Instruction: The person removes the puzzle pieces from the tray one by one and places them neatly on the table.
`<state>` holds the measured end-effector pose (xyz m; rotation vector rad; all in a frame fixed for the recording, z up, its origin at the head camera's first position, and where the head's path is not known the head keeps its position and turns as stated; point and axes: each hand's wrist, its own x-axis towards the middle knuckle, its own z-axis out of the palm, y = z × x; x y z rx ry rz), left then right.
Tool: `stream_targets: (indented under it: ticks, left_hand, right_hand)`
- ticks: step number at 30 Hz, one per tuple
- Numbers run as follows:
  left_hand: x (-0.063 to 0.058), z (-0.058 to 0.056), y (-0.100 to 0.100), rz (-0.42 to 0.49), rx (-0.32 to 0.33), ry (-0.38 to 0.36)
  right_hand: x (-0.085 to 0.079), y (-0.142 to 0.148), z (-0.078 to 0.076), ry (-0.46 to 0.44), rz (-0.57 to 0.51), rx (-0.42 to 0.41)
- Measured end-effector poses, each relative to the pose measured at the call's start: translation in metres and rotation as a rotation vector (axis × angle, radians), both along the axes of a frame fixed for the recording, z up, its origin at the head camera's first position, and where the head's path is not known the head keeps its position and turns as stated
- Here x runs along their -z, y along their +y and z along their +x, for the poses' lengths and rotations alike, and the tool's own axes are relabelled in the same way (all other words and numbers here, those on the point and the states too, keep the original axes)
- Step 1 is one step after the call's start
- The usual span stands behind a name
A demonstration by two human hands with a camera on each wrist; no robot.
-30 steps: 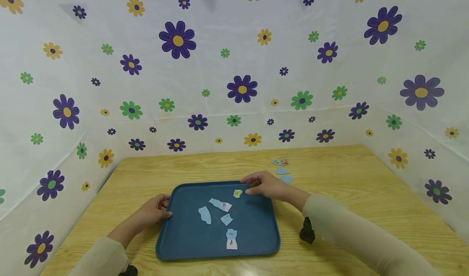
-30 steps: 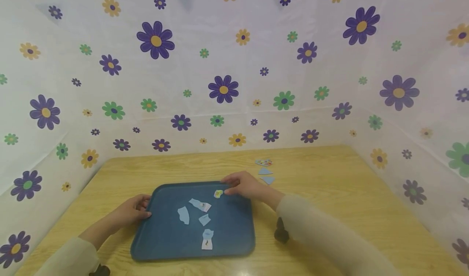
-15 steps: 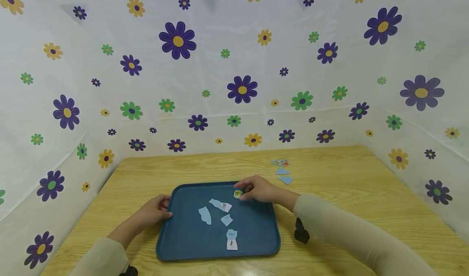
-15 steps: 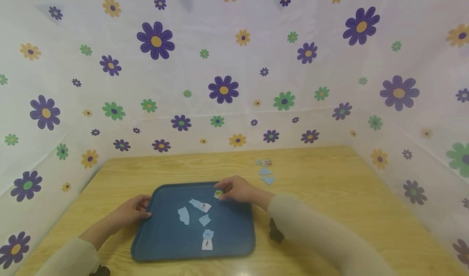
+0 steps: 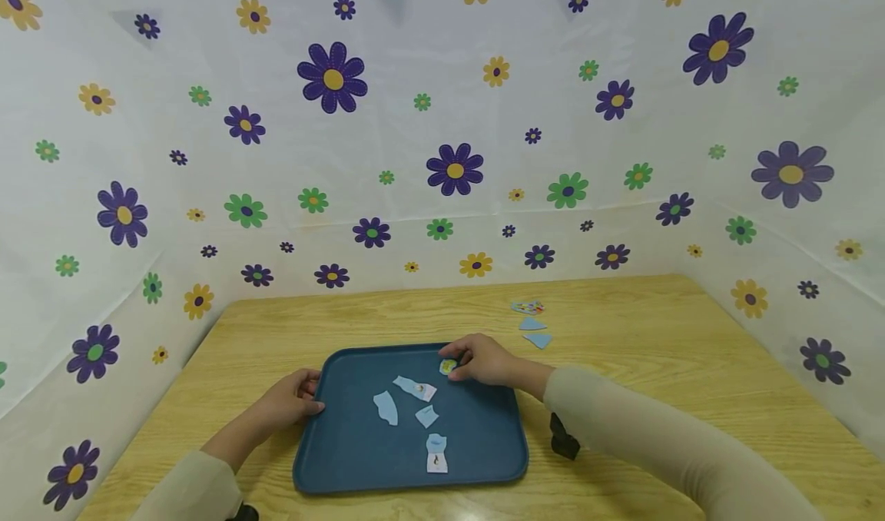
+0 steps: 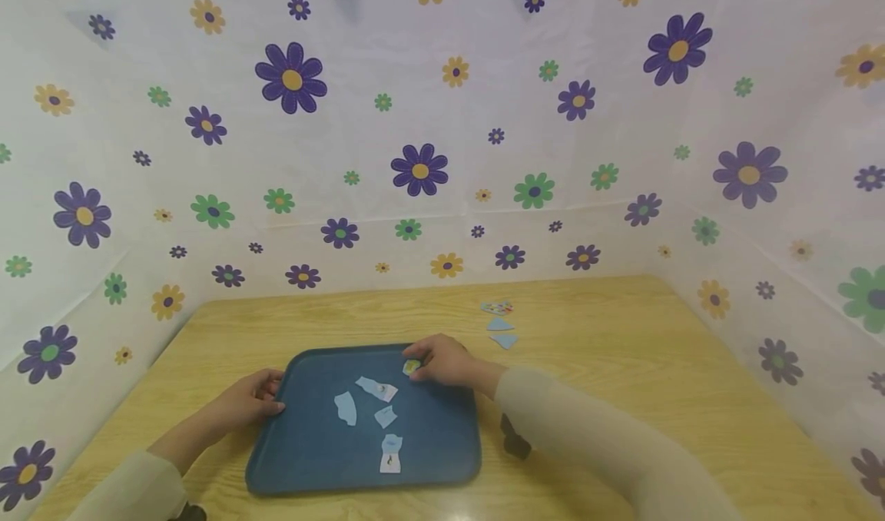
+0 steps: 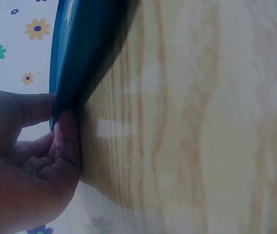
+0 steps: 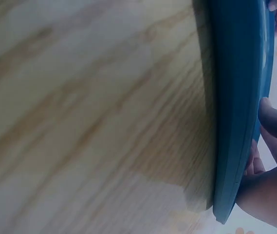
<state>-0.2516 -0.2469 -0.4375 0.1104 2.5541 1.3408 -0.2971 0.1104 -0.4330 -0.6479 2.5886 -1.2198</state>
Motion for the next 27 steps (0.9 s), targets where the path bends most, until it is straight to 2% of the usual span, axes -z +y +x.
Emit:
stream_targets:
  ticks: [17,27]
  left_hand:
    - [-0.0007,0.0015,0.0008,0.035,-0.005,-0.020]
    - [-0.0022,0.0014,0.0013,-0.005,0.004,0.007]
  right_hand:
    - [0.0029,-0.0058,-0.0001,0.068,0.119,0.029]
    - [0.0015,-0.0079,-0.0033,0.084,0.149,0.016]
